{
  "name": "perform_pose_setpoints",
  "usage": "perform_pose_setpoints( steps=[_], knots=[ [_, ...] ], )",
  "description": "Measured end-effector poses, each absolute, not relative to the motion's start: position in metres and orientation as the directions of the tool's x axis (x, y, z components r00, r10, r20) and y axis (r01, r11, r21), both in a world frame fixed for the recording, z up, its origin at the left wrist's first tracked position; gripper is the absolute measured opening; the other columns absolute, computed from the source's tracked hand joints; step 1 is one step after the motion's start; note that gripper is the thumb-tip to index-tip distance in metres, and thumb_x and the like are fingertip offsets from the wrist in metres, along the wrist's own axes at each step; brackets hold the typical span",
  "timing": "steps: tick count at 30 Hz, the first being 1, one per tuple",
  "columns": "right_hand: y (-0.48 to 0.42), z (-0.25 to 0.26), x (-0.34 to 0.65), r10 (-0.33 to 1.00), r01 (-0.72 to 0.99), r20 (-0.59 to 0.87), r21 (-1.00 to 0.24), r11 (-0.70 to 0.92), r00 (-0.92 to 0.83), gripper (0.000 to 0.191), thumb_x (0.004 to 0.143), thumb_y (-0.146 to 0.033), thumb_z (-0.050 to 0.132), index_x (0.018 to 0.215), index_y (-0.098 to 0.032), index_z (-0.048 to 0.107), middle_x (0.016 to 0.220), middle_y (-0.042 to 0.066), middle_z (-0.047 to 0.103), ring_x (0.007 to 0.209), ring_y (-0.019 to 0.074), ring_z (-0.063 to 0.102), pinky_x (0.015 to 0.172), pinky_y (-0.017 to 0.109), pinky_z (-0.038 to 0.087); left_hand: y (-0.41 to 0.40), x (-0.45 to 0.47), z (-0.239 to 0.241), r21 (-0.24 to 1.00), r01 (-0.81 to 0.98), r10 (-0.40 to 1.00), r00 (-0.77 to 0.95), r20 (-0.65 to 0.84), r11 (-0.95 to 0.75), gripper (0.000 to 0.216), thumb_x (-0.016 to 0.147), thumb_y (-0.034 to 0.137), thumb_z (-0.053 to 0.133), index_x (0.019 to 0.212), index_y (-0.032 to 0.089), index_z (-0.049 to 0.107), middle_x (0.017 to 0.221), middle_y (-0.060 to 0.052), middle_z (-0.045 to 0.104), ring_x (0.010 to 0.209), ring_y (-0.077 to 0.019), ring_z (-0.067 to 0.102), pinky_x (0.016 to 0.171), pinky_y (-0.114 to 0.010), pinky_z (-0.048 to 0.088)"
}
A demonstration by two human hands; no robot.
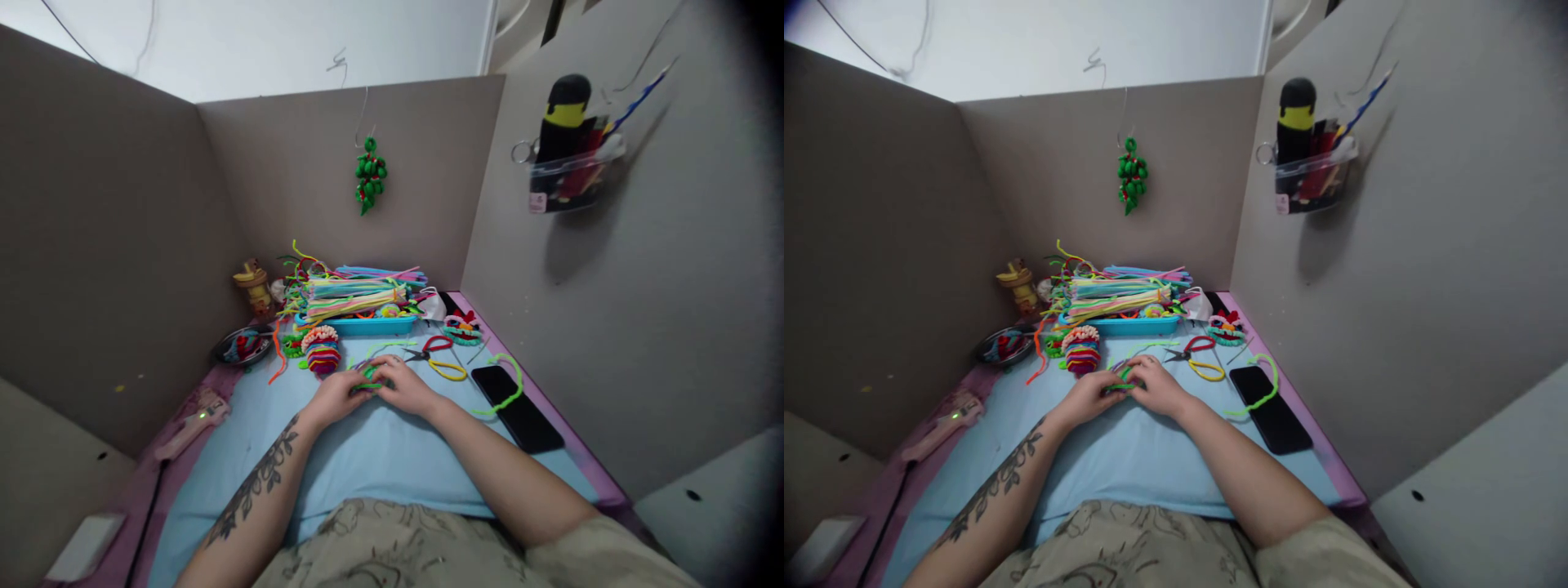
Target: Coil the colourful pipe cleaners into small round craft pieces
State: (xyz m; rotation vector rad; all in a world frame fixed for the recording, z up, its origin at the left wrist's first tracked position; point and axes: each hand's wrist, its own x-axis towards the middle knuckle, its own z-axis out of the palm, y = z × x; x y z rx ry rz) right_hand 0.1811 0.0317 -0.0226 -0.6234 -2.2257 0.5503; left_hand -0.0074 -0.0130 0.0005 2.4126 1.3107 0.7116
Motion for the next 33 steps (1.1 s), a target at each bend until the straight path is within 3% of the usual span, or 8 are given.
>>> perform_pose_setpoints(
  steps=[14, 23, 29, 33],
  knots=[
    [0.0309, -0.0194, 0.1833, 0.592, 0.291, 0.498, -0.555, 0.779, -0.634, 0.016, 0.073, -0.007, 0.057, 0.084, -0.018, 0.06, 0.116, 0.009, 0.051, 0.114, 0.021, 0.043, 0.097, 0.04, 0.035, -0.0105, -0.0107, -0.0032, 0.488, 0.665, 0.825, 0.47, 0.314, -0.565, 0.02, 0.082, 0.03, 0.054, 0.094, 0.022, 0.068, 0.089, -0.005, 0.067, 0.082, -0.0171, 0.06, 0.072, -0.025, 0.045],
    [0.0331, -0.0266, 0.1797, 0.661, 0.27, 0.482, -0.65, 0.71, -0.575, 0.013, 0.072, -0.007, 0.056, 0.079, -0.018, 0.056, 0.113, 0.009, 0.051, 0.109, 0.0202, 0.046, 0.093, 0.039, 0.037, -0.0095, -0.0086, -0.0051, 0.451, 0.708, 0.839, 0.441, 0.318, -0.543, 0.019, 0.081, 0.028, 0.055, 0.093, 0.021, 0.067, 0.085, -0.004, 0.067, 0.078, -0.0164, 0.06, 0.069, -0.024, 0.044],
    [0.0348, -0.0271, 0.1756, 0.677, 0.254, 0.515, -0.665, 0.703, -0.526, 0.012, 0.066, -0.01, 0.066, 0.064, -0.018, 0.057, 0.104, 0.006, 0.058, 0.104, 0.0209, 0.049, 0.091, 0.038, 0.036, -0.0105, -0.0054, -0.0049, 0.446, 0.721, 0.847, 0.424, 0.321, -0.53, 0.019, 0.079, 0.03, 0.057, 0.094, 0.022, 0.067, 0.086, -0.004, 0.066, 0.079, -0.0166, 0.06, 0.069, -0.024, 0.044],
    [0.0393, -0.0269, 0.1768, 0.771, 0.244, 0.428, -0.777, 0.58, -0.471, 0.008, 0.065, -0.015, 0.069, 0.066, -0.017, 0.061, 0.105, 0.007, 0.056, 0.099, 0.0197, 0.053, 0.086, 0.035, 0.04, -0.0105, -0.0048, -0.004, 0.48, 0.712, 0.852, 0.356, 0.383, -0.513, 0.021, 0.082, 0.031, 0.054, 0.096, 0.022, 0.066, 0.091, -0.005, 0.065, 0.082, -0.0163, 0.059, 0.071, -0.025, 0.045]
  ],
)
